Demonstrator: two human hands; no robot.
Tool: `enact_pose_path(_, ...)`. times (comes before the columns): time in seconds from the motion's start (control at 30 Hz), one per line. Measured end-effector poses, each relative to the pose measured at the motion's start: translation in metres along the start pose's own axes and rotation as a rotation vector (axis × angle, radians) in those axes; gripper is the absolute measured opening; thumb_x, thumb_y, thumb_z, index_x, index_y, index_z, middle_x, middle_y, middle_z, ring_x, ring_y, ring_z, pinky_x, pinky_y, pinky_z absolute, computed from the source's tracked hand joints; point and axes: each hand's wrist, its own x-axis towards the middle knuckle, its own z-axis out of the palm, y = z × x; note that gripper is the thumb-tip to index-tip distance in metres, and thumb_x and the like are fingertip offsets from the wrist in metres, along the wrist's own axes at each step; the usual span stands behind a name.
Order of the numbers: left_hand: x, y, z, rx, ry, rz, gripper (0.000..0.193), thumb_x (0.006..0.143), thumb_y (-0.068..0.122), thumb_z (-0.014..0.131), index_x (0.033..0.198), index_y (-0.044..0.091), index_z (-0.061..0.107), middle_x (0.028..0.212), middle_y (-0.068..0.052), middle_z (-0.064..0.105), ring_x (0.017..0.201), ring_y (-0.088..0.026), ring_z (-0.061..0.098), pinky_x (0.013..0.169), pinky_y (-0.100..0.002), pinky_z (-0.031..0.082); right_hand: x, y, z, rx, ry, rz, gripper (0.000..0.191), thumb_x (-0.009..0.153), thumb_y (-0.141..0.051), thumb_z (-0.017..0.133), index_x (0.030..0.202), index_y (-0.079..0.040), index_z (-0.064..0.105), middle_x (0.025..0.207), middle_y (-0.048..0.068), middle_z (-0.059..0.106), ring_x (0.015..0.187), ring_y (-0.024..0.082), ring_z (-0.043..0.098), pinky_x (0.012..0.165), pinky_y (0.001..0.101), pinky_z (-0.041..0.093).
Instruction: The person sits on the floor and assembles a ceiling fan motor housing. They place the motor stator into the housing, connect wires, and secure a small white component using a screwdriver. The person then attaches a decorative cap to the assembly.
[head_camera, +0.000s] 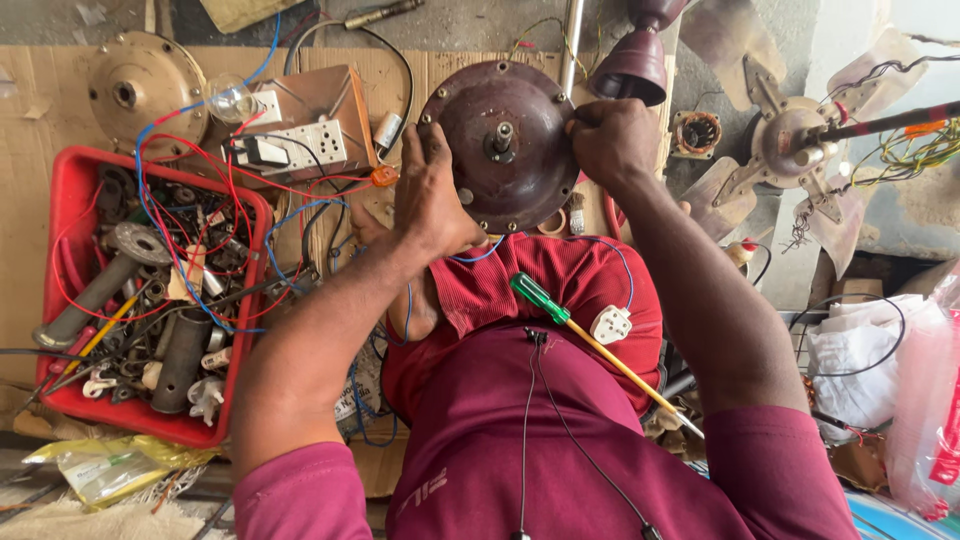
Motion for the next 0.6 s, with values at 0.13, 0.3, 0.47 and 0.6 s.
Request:
enact_pose_path(0.13, 0.004, 0.001, -0.005, -0.014, -0.024, -0.030, 0.148, 0.035, 0.023, 0.105, 0.151, -0.011, 0.019, 0.153, -0.045, 0.017, 0.144, -0.053, 0.030, 0.118, -0.042, 0.035, 0.004, 0.006, 0.004, -0.006, 0.020, -0.011, 0.020, 0.081, -0.023, 0.080, 0.101, -0.017, 0.083, 0.088, 0.012, 0.077, 0.080, 0.028, 0.075, 0.080, 0.0381, 0.057)
enact_pose_path(0.3, 0.007, 0.008, -0.015, -0.016, -0.063, -0.071, 0.139, 0.037, 0.023, 0.105, 0.149, -0.012, 0.029, 0.151, -0.046, 0.024, 0.137, -0.053, 0.042, 0.110, -0.043, 0.043, 0.008, 0.015, 0.013, -0.011, 0.002, -0.015, 0.019, 0.082, -0.023, 0.078, 0.099, -0.016, 0.083, 0.088, 0.012, 0.077, 0.079, 0.027, 0.075, 0.079, 0.0388, 0.058)
enact_pose_path(0.47, 0.013, 0.018, -0.030, 0.013, -0.050, -0.091, 0.129, 0.041, 0.026, 0.105, 0.146, -0.011, 0.039, 0.139, -0.040, 0.046, 0.126, -0.050, 0.055, 0.103, -0.047, 0.048, 0.011, 0.023, 0.009, -0.066, -0.032, -0.003, 0.019, 0.086, -0.022, 0.075, 0.104, -0.019, 0.083, 0.086, 0.013, 0.076, 0.077, 0.028, 0.075, 0.079, 0.0399, 0.057)
enact_pose_path(0.6, 0.015, 0.015, -0.047, -0.019, 0.005, 0.031, 0.110, 0.043, 0.021, 0.104, 0.133, -0.013, 0.050, 0.131, -0.037, 0.054, 0.116, -0.050, 0.061, 0.097, -0.049, 0.052, 0.007, 0.026, 0.003, -0.061, -0.030, -0.157, 0.020, 0.085, -0.020, 0.077, 0.103, -0.016, 0.083, 0.087, 0.013, 0.077, 0.077, 0.030, 0.075, 0.080, 0.0401, 0.057)
